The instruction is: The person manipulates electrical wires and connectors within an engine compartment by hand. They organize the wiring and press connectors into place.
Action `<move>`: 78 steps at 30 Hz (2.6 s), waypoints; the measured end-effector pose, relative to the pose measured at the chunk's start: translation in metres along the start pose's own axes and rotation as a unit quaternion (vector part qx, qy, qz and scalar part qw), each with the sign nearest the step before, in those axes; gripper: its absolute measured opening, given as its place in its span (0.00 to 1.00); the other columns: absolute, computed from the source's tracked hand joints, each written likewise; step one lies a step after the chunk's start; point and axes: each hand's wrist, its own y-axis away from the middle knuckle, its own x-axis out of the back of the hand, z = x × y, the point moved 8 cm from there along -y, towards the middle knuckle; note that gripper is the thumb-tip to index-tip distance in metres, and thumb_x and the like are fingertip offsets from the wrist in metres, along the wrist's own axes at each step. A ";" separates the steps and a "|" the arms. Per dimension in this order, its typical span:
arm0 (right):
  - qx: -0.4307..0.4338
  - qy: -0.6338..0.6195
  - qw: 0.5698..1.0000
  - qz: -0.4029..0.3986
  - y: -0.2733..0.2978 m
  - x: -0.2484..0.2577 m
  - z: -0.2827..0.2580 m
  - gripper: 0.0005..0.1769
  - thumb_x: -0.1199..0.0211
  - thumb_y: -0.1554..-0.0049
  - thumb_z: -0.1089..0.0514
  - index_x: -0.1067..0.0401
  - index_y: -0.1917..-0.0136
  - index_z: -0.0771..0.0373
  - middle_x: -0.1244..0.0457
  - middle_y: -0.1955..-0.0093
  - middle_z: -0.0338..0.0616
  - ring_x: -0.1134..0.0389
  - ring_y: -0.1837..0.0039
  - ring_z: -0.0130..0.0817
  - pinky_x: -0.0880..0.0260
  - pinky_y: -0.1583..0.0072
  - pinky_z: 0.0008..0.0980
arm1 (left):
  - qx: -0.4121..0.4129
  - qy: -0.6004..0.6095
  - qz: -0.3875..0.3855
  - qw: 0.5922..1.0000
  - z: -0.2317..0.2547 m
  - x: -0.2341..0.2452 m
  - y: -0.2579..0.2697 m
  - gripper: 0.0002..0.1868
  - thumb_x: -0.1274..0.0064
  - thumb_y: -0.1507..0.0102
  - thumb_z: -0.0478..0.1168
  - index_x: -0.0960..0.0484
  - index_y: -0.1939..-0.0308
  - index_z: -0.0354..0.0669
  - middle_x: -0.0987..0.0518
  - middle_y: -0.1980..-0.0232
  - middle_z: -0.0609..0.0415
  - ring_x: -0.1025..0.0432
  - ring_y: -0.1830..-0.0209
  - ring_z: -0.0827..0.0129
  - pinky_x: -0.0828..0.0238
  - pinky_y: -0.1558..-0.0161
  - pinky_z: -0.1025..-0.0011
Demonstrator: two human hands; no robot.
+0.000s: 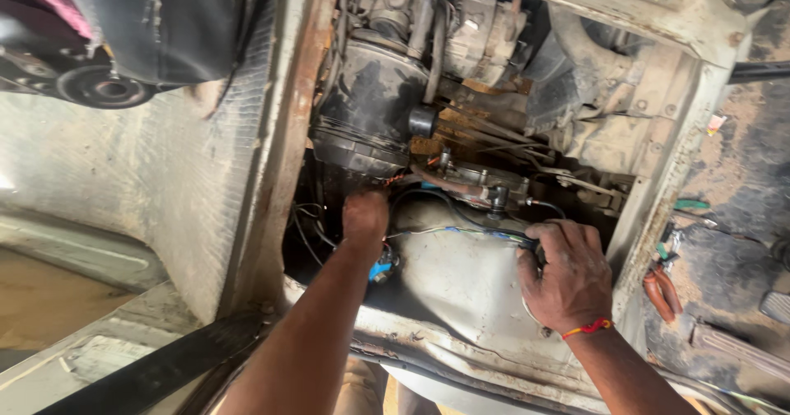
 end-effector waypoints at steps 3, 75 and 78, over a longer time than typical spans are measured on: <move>-0.005 -0.001 1.000 -0.001 -0.002 0.000 0.000 0.14 0.35 0.48 0.55 0.28 0.48 0.59 0.34 0.47 0.44 0.35 0.44 0.49 0.32 0.43 0.46 | -0.050 -0.246 -0.008 0.968 0.008 -0.009 -0.012 0.17 0.36 0.45 0.38 0.13 0.52 0.45 0.15 0.49 0.50 0.21 0.46 0.61 0.22 0.47 0.68; 0.008 -0.010 1.000 0.016 0.002 0.004 0.000 0.14 0.33 0.48 0.56 0.28 0.49 0.59 0.35 0.48 0.45 0.36 0.43 0.50 0.33 0.43 0.47 | 0.130 0.383 0.209 0.890 -0.003 0.058 0.057 0.16 0.47 0.35 0.50 0.14 0.50 0.50 0.16 0.50 0.44 0.23 0.48 0.47 0.28 0.46 0.58; 0.004 -0.014 1.000 0.013 0.002 0.003 0.001 0.14 0.33 0.48 0.56 0.27 0.49 0.59 0.35 0.48 0.45 0.36 0.44 0.50 0.33 0.43 0.47 | 0.132 0.347 0.196 0.908 -0.003 0.052 0.048 0.17 0.49 0.34 0.53 0.13 0.50 0.50 0.17 0.49 0.43 0.23 0.48 0.45 0.27 0.45 0.56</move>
